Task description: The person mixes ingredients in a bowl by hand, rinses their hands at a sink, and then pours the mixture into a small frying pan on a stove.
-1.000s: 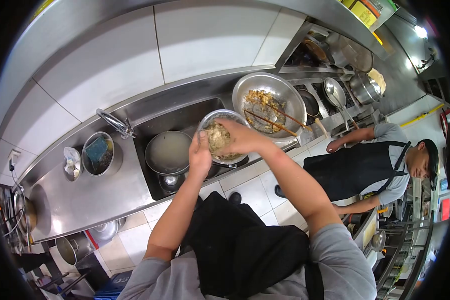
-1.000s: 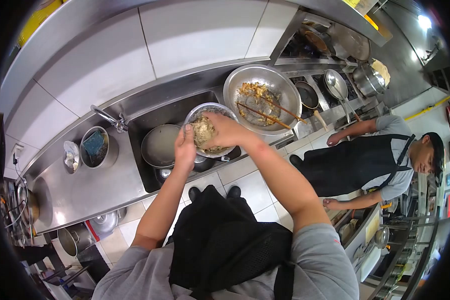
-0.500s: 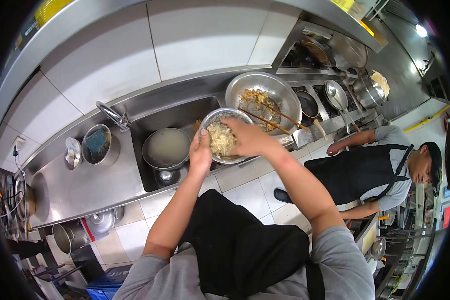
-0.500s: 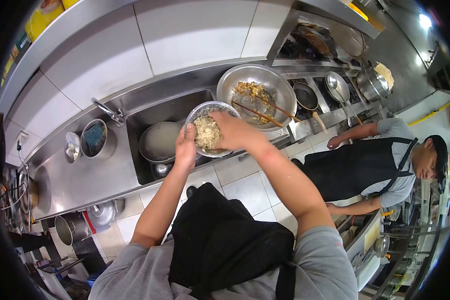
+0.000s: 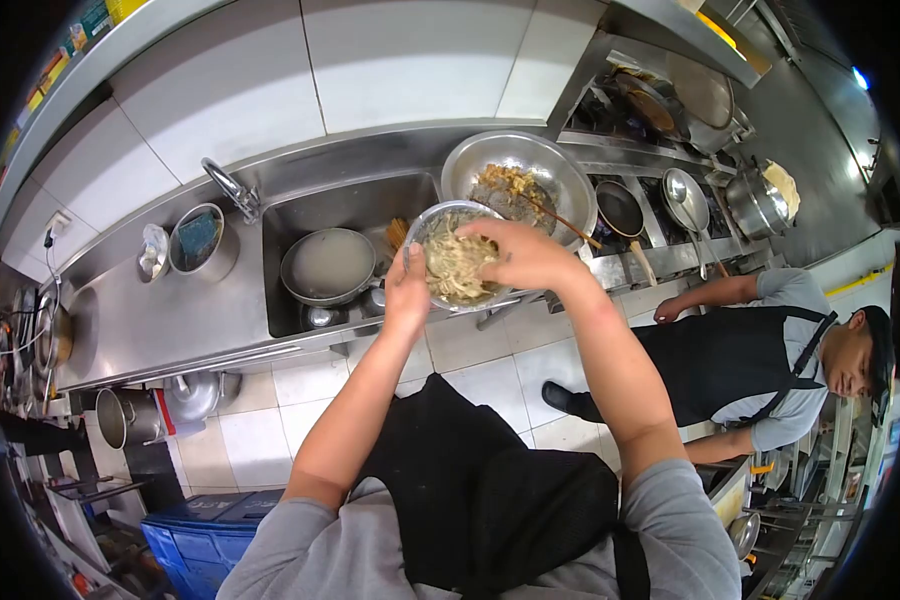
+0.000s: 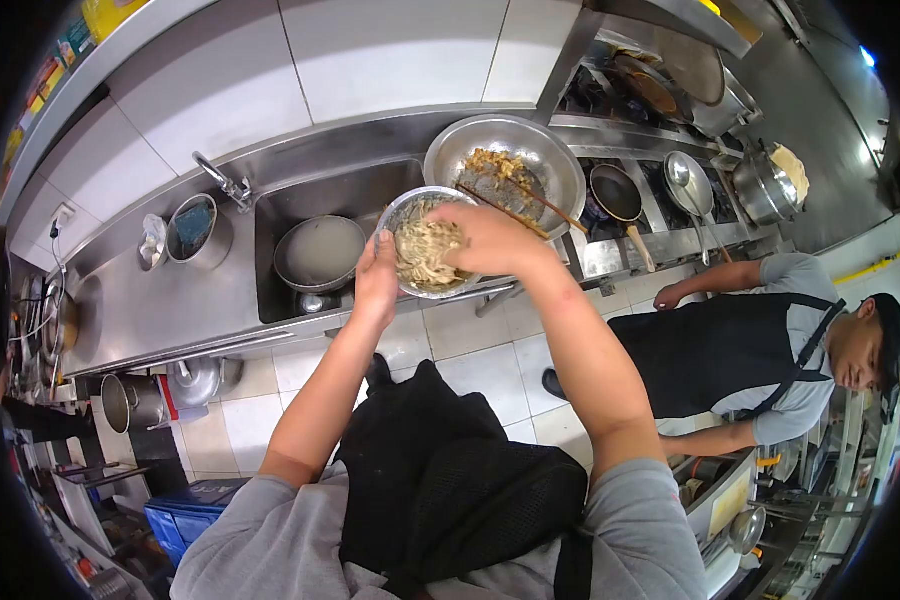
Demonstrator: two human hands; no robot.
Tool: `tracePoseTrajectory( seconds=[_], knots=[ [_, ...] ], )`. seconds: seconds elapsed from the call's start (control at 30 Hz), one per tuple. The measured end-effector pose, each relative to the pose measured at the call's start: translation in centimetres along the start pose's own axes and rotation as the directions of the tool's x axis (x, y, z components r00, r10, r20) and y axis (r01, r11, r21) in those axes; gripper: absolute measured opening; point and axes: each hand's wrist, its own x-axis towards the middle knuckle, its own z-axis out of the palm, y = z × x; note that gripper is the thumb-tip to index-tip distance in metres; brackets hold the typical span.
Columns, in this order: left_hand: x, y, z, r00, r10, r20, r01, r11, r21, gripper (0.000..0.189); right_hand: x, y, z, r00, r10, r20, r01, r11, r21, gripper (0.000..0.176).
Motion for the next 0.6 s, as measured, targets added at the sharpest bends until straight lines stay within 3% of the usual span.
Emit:
tracePoseTrajectory(
  seconds=[0.07, 0.1, 0.17, 0.23, 0.3, 0.43, 0.53, 0.6],
  knots=[
    [-0.5, 0.3, 0.5, 1.0, 0.023, -0.002, -0.023, 0.999, 0.047, 0.052, 0.7, 1.2, 2.8, 0.99, -0.063, -0.124, 0.038, 0.98, -0.194, 0.055],
    [-0.4, -0.3, 0.5, 1.0, 0.024, -0.003, -0.024, 0.999, 0.049, 0.052, 1.0, 1.6, 3.2, 0.99, -0.065, -0.124, 0.04, 0.98, -0.193, 0.055],
    [0.2, -2.0, -0.2, 0.98, 0.183, 0.073, -0.192, 0.968, 0.161, 0.052, 2.0, 2.1, 3.9, 0.999, 0.042, 0.013, -0.039, 0.984, -0.172, 0.062],
    [0.5, -2.1, -0.9, 0.986, 0.163, 0.039, -0.168, 0.972, 0.166, 0.052, 2.0, 2.6, 2.9, 0.999, -0.05, -0.007, 0.048, 0.983, -0.176, 0.056],
    [0.9, -2.0, -1.5, 0.998, 0.05, 0.023, -0.052, 0.996, 0.076, 0.054, 2.0, 2.2, 0.9, 0.989, -0.138, -0.044, 0.141, 0.988, 0.068, 0.053],
    [1.5, -0.4, -1.5, 0.999, 0.044, 0.015, -0.045, 0.998, 0.034, 0.05, 2.1, 0.2, -0.3, 0.971, -0.152, -0.184, 0.19, 0.958, 0.215, 0.05],
    [2.5, 0.5, -1.9, 1.0, 0.012, 0.01, -0.012, 0.999, 0.032, 0.051, 2.6, -1.1, 0.0, 0.963, -0.182, -0.199, 0.212, 0.967, 0.143, 0.045],
    [3.5, 0.7, -2.4, 0.994, 0.088, 0.07, -0.093, 0.994, 0.066, 0.052, 2.8, -2.2, -0.4, 0.973, -0.131, -0.19, 0.119, 0.99, -0.073, 0.04]
  ],
)
